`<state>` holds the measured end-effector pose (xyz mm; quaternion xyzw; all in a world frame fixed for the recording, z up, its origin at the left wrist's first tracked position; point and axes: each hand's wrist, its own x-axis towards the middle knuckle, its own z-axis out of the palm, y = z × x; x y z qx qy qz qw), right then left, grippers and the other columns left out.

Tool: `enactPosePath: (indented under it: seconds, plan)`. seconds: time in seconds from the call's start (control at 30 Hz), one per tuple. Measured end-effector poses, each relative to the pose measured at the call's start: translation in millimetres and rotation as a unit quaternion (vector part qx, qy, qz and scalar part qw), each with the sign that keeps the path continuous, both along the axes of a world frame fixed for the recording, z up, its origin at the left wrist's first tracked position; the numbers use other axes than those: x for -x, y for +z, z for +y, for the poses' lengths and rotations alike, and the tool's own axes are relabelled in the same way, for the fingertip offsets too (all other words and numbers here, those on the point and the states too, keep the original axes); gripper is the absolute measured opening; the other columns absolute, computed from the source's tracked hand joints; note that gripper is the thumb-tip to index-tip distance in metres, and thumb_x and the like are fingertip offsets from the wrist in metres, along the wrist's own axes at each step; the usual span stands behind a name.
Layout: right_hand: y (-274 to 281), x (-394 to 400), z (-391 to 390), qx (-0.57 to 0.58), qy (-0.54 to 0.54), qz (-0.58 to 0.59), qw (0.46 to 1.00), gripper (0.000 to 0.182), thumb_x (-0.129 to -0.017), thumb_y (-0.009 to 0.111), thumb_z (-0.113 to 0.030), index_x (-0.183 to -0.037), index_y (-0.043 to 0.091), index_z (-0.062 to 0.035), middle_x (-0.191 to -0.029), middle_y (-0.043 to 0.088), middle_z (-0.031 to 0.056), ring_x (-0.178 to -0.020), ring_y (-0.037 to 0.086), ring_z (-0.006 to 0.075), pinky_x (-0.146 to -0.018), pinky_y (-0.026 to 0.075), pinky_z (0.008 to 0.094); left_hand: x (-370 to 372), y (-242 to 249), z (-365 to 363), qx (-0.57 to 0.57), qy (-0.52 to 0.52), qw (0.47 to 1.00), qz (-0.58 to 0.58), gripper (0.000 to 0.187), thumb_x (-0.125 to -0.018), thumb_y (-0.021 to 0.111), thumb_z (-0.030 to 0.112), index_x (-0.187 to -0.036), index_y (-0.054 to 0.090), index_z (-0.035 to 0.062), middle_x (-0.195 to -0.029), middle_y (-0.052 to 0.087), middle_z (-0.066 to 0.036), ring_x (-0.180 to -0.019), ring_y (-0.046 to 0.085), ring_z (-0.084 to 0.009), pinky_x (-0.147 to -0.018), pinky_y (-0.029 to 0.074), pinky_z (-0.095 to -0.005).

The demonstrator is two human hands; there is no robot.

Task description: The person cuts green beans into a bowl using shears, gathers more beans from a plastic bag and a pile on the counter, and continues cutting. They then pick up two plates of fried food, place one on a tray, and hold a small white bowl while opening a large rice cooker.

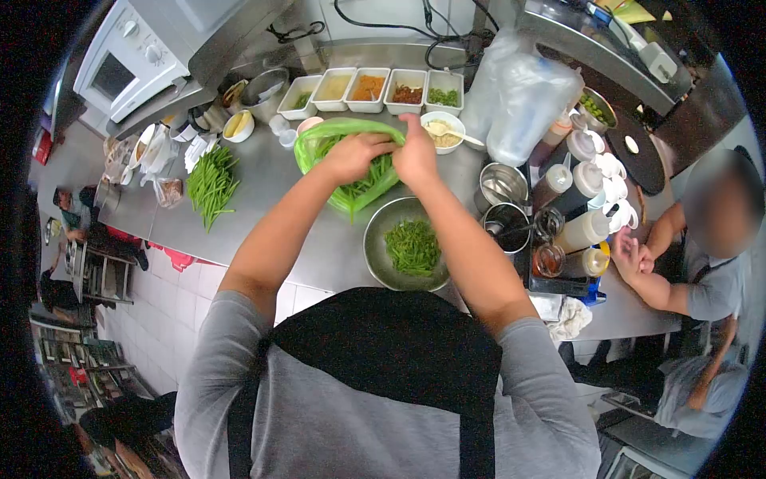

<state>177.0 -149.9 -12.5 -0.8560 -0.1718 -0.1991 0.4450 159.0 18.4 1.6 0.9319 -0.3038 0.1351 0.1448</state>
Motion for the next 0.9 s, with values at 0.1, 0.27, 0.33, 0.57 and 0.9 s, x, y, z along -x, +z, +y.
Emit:
enactPosePath:
  seconds: [0.1, 0.27, 0.33, 0.57, 0.9]
  plan:
    - [7.8, -6.0, -20.7, 0.011, -0.020, 0.088, 0.996, 0.052, -0.066, 0.058, 0.005, -0.112, 0.043, -0.0143, -0.081, 0.056, 0.0121, -0.076, 0.059, 0.0309, -0.069, 0.046, 0.0392, 2.8, 15.7, 27.0, -0.081, 0.053, 0.992, 0.075, 0.054, -0.064, 0.050, -0.003, -0.113, 0.060, 0.0184, -0.120, 0.055, -0.006, -0.103, 0.056, -0.0265, -0.085, 0.047, -0.0357]
    - [14.7, 3.6, -24.5, 0.006, -0.005, 0.083, 0.997, 0.048, -0.066, 0.057, 0.006, -0.108, 0.044, -0.0132, -0.085, 0.055, 0.0125, -0.080, 0.058, 0.0306, -0.072, 0.046, 0.0383, 3.5, 48.5, 41.7, -0.194, 0.043, 0.972, 0.128, 0.046, -0.065, 0.053, 0.001, -0.107, 0.063, 0.0162, -0.109, 0.060, -0.005, -0.094, 0.059, -0.0268, -0.081, 0.048, -0.0366]
    - [22.6, 9.2, -17.0, -0.013, 0.016, 0.066, 0.998, 0.047, -0.065, 0.057, 0.007, -0.106, 0.044, -0.0119, -0.089, 0.054, 0.0146, -0.083, 0.056, 0.0328, -0.074, 0.045, 0.0398, -0.7, 61.8, 20.3, -0.177, 0.054, 0.974, 0.135, 0.040, -0.066, 0.053, 0.001, -0.102, 0.064, 0.0145, -0.105, 0.060, -0.006, -0.095, 0.058, -0.0272, -0.081, 0.047, -0.0374]
    - [18.2, 20.2, -5.8, -0.027, 0.077, -0.014, 0.997, 0.048, -0.063, 0.053, 0.010, -0.105, 0.044, -0.0098, -0.098, 0.051, 0.0207, -0.091, 0.052, 0.0411, -0.077, 0.043, 0.0450, -19.5, 23.4, -6.6, -0.288, -0.114, 0.951, 0.018, 0.042, -0.074, 0.054, 0.007, -0.113, 0.057, 0.0226, -0.113, 0.056, -0.003, -0.107, 0.053, -0.0262, -0.088, 0.044, -0.0373]
    - [24.9, 37.8, -10.4, 0.021, 0.023, -0.082, 0.996, 0.039, -0.067, 0.053, 0.009, -0.102, 0.048, -0.0071, -0.094, 0.051, 0.0187, -0.086, 0.054, 0.0395, -0.074, 0.046, 0.0433, -19.1, 32.4, -17.6, -0.304, -0.131, 0.940, 0.082, 0.033, -0.079, 0.051, 0.013, -0.110, 0.059, 0.0222, -0.113, 0.057, -0.006, -0.102, 0.056, -0.0251, -0.082, 0.047, -0.0372]
